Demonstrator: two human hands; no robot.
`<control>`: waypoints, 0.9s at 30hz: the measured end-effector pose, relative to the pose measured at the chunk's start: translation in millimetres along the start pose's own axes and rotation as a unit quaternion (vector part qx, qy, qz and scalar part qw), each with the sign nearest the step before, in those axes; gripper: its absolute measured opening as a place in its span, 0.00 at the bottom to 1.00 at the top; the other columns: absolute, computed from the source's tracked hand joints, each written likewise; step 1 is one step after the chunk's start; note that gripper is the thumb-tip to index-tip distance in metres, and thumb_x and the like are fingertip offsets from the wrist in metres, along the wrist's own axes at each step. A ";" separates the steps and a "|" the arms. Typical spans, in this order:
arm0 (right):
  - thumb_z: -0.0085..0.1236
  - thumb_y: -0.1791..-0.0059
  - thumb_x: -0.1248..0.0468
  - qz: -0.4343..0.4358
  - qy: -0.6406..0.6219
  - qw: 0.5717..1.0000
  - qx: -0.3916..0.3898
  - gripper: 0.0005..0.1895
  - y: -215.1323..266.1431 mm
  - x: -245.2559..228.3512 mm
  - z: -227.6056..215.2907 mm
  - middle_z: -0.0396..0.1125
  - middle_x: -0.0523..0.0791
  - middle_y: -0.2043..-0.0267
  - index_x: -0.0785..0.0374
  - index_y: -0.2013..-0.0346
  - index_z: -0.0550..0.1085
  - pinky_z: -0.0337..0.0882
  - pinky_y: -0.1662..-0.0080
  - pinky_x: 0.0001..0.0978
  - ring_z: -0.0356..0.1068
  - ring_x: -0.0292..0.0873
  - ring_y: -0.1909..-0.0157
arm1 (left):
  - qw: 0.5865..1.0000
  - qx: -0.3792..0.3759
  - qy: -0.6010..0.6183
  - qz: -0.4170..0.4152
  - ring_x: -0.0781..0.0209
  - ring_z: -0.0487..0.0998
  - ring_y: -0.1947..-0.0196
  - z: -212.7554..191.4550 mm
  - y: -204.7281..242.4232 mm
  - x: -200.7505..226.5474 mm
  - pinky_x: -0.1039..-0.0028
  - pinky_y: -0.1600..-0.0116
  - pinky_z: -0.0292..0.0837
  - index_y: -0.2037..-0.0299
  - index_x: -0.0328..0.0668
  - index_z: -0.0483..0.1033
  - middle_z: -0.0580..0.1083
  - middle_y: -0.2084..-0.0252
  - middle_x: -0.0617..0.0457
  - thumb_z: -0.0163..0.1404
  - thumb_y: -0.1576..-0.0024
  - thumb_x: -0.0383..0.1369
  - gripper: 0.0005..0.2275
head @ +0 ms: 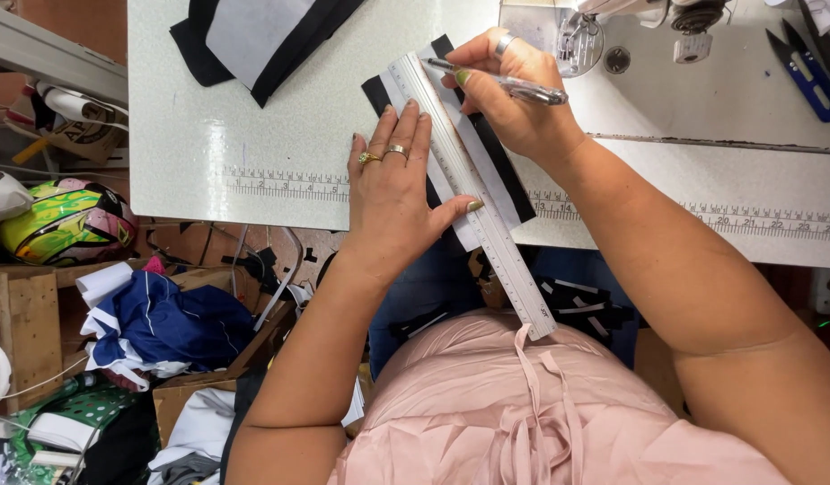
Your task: Marking and cutting small fabric pieces using a ruler, pen, and scissors at a sewing workstation.
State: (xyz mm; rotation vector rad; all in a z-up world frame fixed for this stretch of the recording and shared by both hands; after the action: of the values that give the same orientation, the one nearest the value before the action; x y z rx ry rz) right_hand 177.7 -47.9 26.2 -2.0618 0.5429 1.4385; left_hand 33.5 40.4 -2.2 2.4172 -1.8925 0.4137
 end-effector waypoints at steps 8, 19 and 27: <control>0.44 0.52 0.63 0.050 0.030 0.998 0.003 0.12 -4.6 -1.0 0.9 0.71 0.49 0.63 0.65 0.58 0.70 0.73 0.66 0.20 0.70 0.36 0.71 | 1.000 -0.013 0.007 -0.005 0.52 0.49 0.31 -0.2 -0.5 0.7 0.49 0.32 0.43 0.36 0.38 0.57 0.54 0.32 0.50 0.57 0.56 0.61 0.44; 0.44 0.51 0.68 -0.012 0.024 0.999 -0.032 0.10 -2.6 -3.6 -1.9 0.70 0.50 0.63 0.70 0.58 0.69 0.71 0.66 0.22 0.70 0.37 0.69 | 1.000 -0.020 -0.005 -0.001 0.51 0.50 0.32 -0.2 -1.7 0.6 0.49 0.33 0.44 0.36 0.38 0.58 0.54 0.32 0.51 0.57 0.56 0.61 0.44; 0.45 0.49 0.71 0.052 0.137 0.982 -0.118 0.08 53.0 -27.2 -22.5 0.69 0.48 0.71 0.70 0.58 0.71 0.59 0.82 0.19 0.68 0.34 0.76 | 0.998 -0.068 -0.017 -0.003 0.51 0.47 0.31 1.2 -2.9 0.0 0.50 0.32 0.42 0.34 0.38 0.52 0.50 0.30 0.50 0.53 0.53 0.63 0.46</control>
State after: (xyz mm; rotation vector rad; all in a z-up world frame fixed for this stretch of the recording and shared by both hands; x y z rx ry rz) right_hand 152.0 -102.6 46.3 -2.4740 0.6217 1.3381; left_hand 36.5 40.9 -3.0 2.3559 -1.8612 0.2346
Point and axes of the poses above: each hand's wrist, its own y-axis away from the middle knuckle, its own z-axis out of the palm, x = y × z, the point moved 3 cm from there along -y, towards the middle knuckle
